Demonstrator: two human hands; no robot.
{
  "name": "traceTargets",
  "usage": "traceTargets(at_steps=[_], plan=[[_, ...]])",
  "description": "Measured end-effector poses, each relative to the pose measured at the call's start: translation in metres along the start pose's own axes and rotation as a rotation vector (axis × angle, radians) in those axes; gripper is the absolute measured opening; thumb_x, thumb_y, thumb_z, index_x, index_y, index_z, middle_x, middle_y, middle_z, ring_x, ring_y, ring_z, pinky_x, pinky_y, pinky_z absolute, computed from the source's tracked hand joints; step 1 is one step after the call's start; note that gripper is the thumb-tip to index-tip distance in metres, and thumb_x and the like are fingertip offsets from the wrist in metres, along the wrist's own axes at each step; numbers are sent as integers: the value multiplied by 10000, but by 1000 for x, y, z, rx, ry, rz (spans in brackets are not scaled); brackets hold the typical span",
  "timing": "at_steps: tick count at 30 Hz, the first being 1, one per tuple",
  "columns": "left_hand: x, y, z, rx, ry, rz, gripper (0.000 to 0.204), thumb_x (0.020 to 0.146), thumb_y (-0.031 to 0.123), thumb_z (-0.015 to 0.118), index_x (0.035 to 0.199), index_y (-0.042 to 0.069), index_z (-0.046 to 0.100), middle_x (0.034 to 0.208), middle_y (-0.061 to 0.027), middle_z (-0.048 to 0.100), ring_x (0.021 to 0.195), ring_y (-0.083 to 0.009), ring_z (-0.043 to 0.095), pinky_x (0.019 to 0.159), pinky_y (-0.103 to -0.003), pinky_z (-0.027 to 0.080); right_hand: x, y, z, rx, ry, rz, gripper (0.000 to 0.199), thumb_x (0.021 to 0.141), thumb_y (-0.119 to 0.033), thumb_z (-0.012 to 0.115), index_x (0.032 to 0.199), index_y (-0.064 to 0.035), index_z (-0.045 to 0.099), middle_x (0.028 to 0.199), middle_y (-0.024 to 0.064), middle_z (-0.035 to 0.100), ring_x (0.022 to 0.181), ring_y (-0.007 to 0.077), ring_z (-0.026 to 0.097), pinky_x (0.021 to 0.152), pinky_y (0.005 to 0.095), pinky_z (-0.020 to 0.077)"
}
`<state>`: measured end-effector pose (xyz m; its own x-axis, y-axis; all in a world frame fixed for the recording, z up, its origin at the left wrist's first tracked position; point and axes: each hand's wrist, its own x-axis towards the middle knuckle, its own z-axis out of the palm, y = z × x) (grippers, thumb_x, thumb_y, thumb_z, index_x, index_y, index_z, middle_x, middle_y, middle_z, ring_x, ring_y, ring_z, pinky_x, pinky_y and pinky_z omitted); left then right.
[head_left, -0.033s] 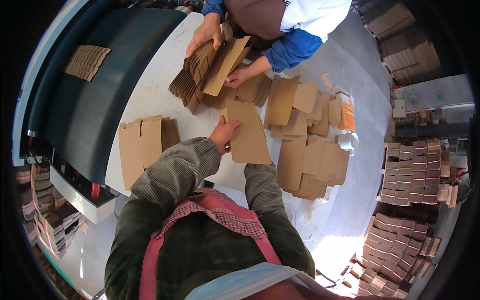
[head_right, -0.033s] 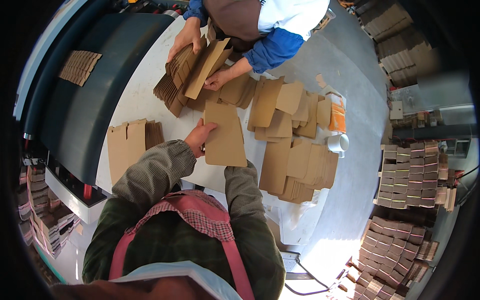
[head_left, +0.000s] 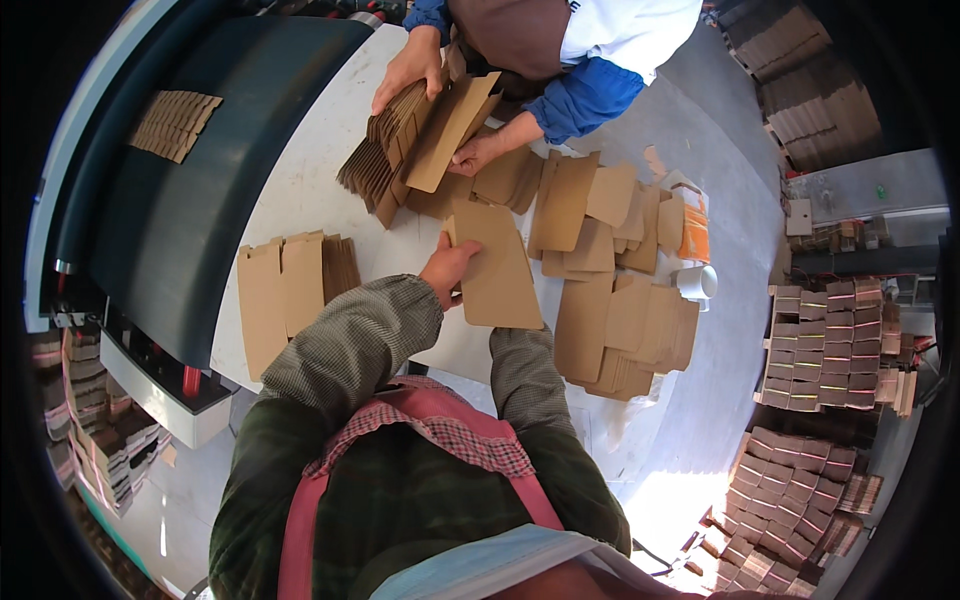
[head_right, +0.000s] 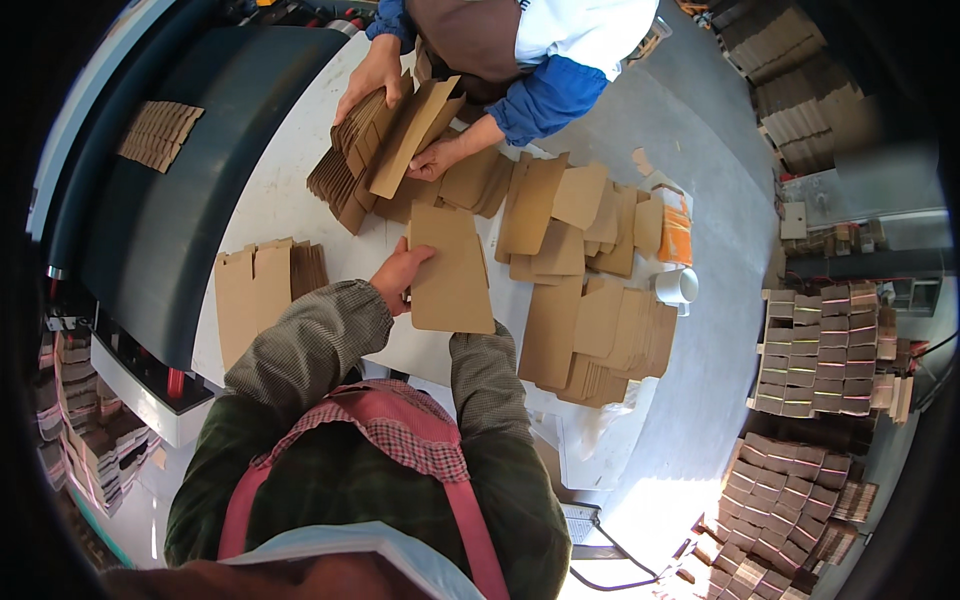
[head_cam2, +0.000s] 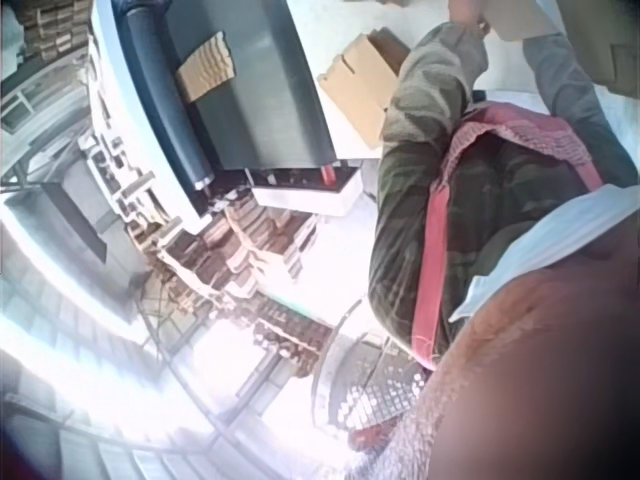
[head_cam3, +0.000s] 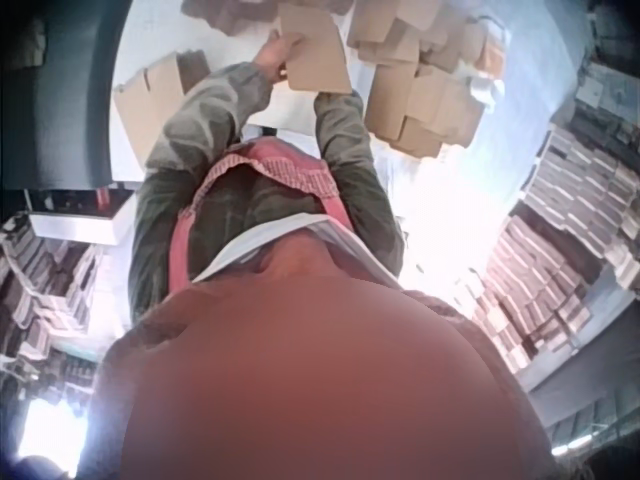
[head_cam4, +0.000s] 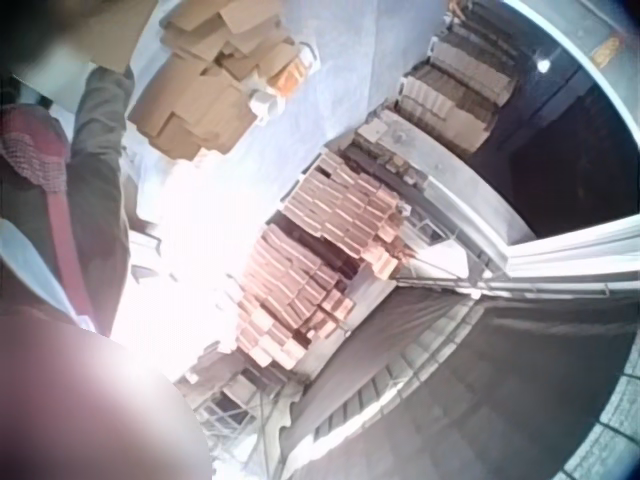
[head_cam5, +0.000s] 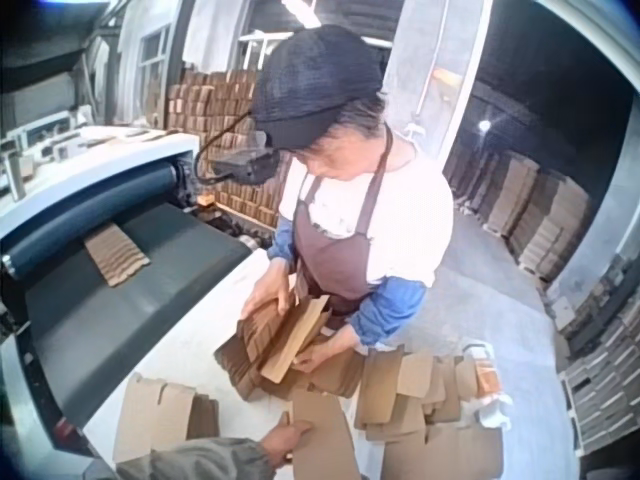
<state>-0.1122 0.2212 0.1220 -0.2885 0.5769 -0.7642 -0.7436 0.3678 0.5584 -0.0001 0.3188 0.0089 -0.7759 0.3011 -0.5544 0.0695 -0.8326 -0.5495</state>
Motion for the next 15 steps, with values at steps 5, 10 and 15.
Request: traceTargets(at_steps=[5, 10, 15], plan=[[9, -3, 1, 9, 5, -21, 489, 878, 361, 509, 1307, 241, 308, 1250, -37, 476, 1111, -236, 502, 836, -466, 464, 1, -3, -2, 5, -4, 4, 523, 949, -460, 467, 1316, -88, 457, 1196, 81, 571, 1051, 206, 575, 859, 339, 514], [15, -5, 0, -12, 10, -31, 451, 884, 344, 511, 1279, 224, 328, 1223, -49, 492, 1088, -235, 528, 811, -460, 488, 1, -3, -4, 8, -2, 10, 519, 949, -454, 470, 1315, -86, 459, 1195, 82, 572, 1049, 206, 576, 858, 340, 514], [26, -14, -3, -42, 11, -25, 439, 892, 315, 517, 1277, 215, 331, 1201, -47, 507, 1061, -232, 557, 776, -461, 515, 1, -4, -7, 13, -3, 10, 516, 949, -448, 474, 1314, -84, 460, 1194, 83, 573, 1048, 206, 576, 858, 340, 515]])
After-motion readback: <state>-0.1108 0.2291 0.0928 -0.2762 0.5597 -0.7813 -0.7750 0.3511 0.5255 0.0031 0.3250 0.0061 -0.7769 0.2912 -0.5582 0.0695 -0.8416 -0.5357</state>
